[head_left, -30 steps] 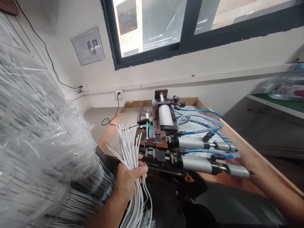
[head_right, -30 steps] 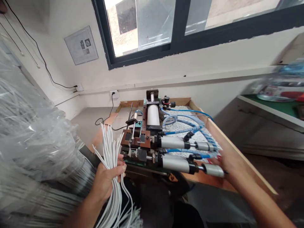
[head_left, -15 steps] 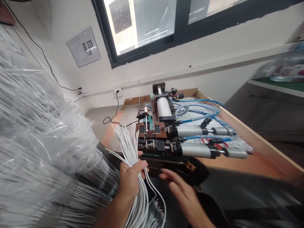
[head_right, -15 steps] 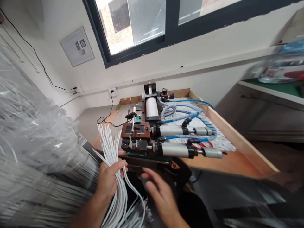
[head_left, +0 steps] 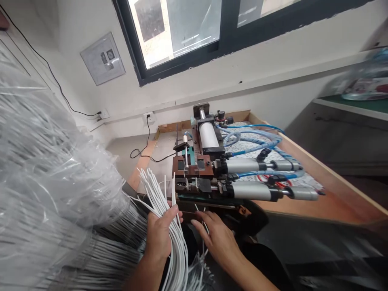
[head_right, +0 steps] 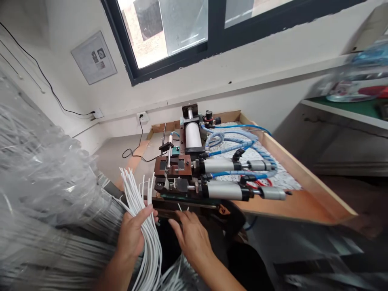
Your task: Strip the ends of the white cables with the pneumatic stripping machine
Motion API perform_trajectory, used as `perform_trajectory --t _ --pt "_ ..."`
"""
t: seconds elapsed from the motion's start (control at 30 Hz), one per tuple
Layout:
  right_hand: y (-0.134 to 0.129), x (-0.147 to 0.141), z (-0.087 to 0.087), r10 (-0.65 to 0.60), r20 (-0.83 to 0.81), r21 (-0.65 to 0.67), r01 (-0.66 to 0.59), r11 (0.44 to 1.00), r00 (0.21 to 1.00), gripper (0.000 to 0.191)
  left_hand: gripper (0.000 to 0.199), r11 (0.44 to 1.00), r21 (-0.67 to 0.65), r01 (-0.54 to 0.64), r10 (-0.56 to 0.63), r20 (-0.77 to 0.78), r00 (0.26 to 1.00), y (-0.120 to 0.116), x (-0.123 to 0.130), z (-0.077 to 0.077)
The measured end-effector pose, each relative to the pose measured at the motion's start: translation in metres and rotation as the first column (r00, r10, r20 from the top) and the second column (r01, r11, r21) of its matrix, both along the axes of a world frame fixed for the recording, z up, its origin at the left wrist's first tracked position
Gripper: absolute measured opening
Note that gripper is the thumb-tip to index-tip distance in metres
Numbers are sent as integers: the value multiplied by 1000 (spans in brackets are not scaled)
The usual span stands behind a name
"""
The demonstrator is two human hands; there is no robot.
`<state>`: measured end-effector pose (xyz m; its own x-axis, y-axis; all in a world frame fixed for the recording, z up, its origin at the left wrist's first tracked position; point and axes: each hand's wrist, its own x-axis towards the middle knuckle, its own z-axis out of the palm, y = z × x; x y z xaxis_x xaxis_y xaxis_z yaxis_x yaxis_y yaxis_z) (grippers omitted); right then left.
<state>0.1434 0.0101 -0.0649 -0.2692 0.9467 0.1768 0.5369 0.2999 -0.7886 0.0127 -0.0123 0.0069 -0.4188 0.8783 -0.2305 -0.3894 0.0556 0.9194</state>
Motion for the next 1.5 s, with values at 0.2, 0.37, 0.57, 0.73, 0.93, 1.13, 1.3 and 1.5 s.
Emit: perform_trajectory --t 0.2,0.37,0.57,0.73,0.93,1.13,1.3,1.5 --pt "3 -33 49 154 -492 -103 -233 967 857 25 13 998 55 42 -43 27 999 8 -4 4" --pt "11 -39 46 19 -701 -181 -204 962 713 29 14 999 25 35 -36 47 998 14 -6 10" --pt "14 -30 38 -232 -756 -393 -141 909 612 34 14 997 -41 -60 61 38 997 24 -8 13" --pt "16 -25 29 -248 -754 -432 -175 885 609 32 12 997 -61 -50 52 32 998 29 -8 15" --pt "21 -22 29 -246 -763 -461 -237 855 597 32 11 997 -64 -46 51 69 996 33 -8 14" --pt "25 -23 34 -242 -765 -485 -288 825 596 30 14 993 -90 -80 89 104 991 34 -5 16" --pt "23 -34 40 -149 -805 -480 -483 732 575 36 17 998 -49 -24 32 161 986 33 -1 17" --pt "17 -39 38 -166 -780 -404 -282 870 603 28 18 999 -32 4 1 156 988 33 -3 18"
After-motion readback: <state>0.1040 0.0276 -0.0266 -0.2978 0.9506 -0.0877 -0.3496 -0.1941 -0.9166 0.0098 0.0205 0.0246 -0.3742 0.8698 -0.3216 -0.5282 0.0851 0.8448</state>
